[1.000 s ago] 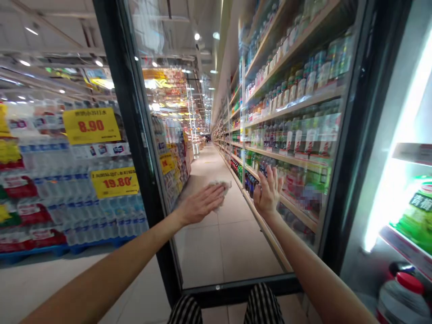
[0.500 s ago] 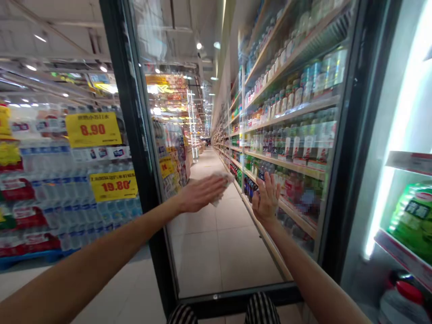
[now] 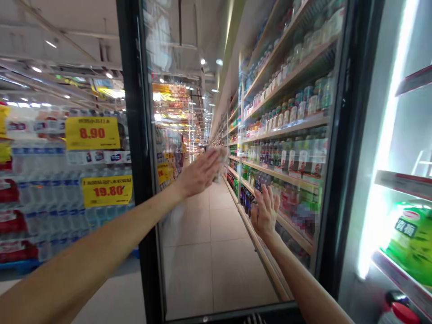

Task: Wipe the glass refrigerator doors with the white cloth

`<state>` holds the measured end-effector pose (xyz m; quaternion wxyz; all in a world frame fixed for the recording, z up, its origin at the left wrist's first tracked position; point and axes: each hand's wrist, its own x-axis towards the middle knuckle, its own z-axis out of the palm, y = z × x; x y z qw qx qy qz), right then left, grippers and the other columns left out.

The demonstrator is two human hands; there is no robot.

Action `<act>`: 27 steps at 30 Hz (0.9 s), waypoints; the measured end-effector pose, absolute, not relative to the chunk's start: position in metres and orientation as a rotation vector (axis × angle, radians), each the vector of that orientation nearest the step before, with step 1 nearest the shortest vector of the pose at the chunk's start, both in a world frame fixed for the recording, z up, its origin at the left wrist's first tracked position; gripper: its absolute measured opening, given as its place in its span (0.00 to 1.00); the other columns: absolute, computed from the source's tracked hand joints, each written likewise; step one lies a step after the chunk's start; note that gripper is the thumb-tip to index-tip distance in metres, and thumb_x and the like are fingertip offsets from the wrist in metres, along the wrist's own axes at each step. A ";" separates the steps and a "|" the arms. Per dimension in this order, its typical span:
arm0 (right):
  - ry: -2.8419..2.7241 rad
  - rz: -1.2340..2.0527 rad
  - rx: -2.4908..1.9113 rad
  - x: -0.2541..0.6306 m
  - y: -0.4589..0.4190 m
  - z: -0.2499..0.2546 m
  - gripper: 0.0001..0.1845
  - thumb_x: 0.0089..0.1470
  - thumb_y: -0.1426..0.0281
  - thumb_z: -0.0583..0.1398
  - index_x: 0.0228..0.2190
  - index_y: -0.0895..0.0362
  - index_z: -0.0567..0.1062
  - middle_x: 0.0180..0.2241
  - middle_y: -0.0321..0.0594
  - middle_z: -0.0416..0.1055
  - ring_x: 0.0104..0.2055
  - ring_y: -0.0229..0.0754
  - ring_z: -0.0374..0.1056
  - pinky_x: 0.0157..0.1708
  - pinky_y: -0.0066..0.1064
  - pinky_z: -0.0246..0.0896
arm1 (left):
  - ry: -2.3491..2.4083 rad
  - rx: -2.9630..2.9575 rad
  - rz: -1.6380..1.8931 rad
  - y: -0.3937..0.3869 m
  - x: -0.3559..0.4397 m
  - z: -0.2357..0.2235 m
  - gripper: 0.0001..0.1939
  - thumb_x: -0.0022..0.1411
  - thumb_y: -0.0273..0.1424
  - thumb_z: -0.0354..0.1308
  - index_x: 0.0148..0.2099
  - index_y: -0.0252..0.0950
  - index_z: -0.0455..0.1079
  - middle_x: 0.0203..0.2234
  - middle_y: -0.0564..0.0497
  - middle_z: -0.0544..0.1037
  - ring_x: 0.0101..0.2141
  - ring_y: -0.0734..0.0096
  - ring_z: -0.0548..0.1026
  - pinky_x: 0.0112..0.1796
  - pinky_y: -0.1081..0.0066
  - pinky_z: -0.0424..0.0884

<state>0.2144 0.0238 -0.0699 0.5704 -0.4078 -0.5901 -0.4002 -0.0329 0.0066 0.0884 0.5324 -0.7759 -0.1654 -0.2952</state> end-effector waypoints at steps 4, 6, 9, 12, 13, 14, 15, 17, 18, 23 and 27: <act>-1.339 -0.930 -0.983 0.219 0.023 -0.058 0.30 0.55 0.71 0.49 0.59 0.53 0.51 0.61 0.48 0.51 0.64 0.48 0.42 0.59 0.53 0.38 | -0.680 -1.602 -1.117 0.008 -0.028 0.116 0.29 0.59 0.25 0.45 0.62 0.33 0.45 0.64 0.44 0.36 0.63 0.60 0.30 0.62 0.54 0.45; -1.339 -0.936 -0.986 0.217 0.023 -0.052 0.31 0.55 0.72 0.49 0.60 0.53 0.49 0.61 0.49 0.50 0.65 0.48 0.41 0.59 0.53 0.38 | -0.560 -1.710 -0.956 0.007 -0.012 0.103 0.30 0.59 0.25 0.45 0.63 0.30 0.44 0.64 0.43 0.38 0.62 0.60 0.30 0.61 0.54 0.47; -1.369 -0.984 -0.965 0.215 0.024 -0.051 0.32 0.55 0.73 0.49 0.60 0.53 0.48 0.61 0.47 0.50 0.65 0.47 0.41 0.60 0.51 0.37 | -0.260 -1.922 -0.527 0.007 0.007 0.080 0.28 0.60 0.25 0.43 0.62 0.31 0.46 0.63 0.46 0.46 0.63 0.65 0.34 0.61 0.61 0.49; -1.369 -1.012 -0.962 0.216 0.027 -0.055 0.32 0.55 0.73 0.50 0.60 0.52 0.48 0.62 0.45 0.49 0.65 0.46 0.41 0.60 0.50 0.37 | -0.204 -1.965 -0.423 0.008 0.004 0.095 0.27 0.60 0.26 0.43 0.62 0.31 0.47 0.63 0.46 0.49 0.63 0.66 0.37 0.61 0.63 0.48; -1.367 -1.014 -0.960 0.217 0.028 -0.056 0.32 0.55 0.73 0.50 0.60 0.52 0.48 0.62 0.45 0.49 0.65 0.47 0.41 0.60 0.51 0.37 | -0.290 -1.932 -0.532 0.009 0.000 0.108 0.28 0.60 0.26 0.44 0.62 0.30 0.46 0.63 0.45 0.48 0.63 0.65 0.36 0.61 0.61 0.47; -1.366 -1.014 -0.959 0.218 0.029 -0.057 0.32 0.55 0.73 0.50 0.60 0.52 0.49 0.62 0.46 0.49 0.65 0.47 0.41 0.60 0.51 0.38 | -0.409 -1.869 -0.699 0.010 -0.003 0.121 0.28 0.60 0.26 0.43 0.63 0.29 0.45 0.63 0.43 0.46 0.63 0.63 0.34 0.61 0.58 0.46; -1.362 -1.010 -0.959 0.218 0.030 -0.058 0.32 0.55 0.73 0.49 0.60 0.52 0.49 0.62 0.46 0.50 0.65 0.47 0.42 0.60 0.52 0.38 | -0.526 -1.789 -0.874 0.010 -0.005 0.132 0.28 0.60 0.26 0.43 0.63 0.28 0.45 0.64 0.42 0.44 0.62 0.61 0.33 0.61 0.56 0.45; -1.355 -1.000 -0.962 0.218 0.031 -0.058 0.31 0.54 0.73 0.49 0.60 0.52 0.50 0.61 0.46 0.50 0.64 0.48 0.43 0.60 0.52 0.39 | -0.640 -1.700 -1.057 0.010 -0.001 0.139 0.28 0.60 0.25 0.42 0.62 0.27 0.45 0.64 0.41 0.42 0.62 0.59 0.31 0.61 0.53 0.43; -1.353 -0.995 -0.966 0.218 0.031 -0.058 0.31 0.55 0.73 0.49 0.60 0.52 0.50 0.61 0.46 0.51 0.64 0.48 0.43 0.59 0.52 0.39 | -0.624 -1.726 -1.025 0.010 0.004 0.134 0.28 0.60 0.25 0.42 0.62 0.27 0.46 0.64 0.42 0.42 0.62 0.60 0.31 0.61 0.54 0.44; -1.371 -1.009 -0.957 0.218 0.029 -0.057 0.32 0.55 0.73 0.50 0.60 0.52 0.47 0.62 0.45 0.49 0.65 0.47 0.41 0.60 0.51 0.38 | -0.160 -2.008 -0.386 0.009 0.024 0.092 0.24 0.62 0.24 0.40 0.60 0.31 0.52 0.62 0.48 0.52 0.63 0.70 0.40 0.61 0.66 0.46; -1.381 -0.999 -0.950 0.220 0.029 -0.059 0.33 0.55 0.73 0.50 0.61 0.52 0.46 0.62 0.44 0.48 0.65 0.46 0.41 0.61 0.50 0.36 | -0.367 -1.926 -0.633 0.011 0.005 0.129 0.27 0.61 0.25 0.43 0.62 0.30 0.47 0.63 0.45 0.48 0.63 0.67 0.39 0.62 0.62 0.44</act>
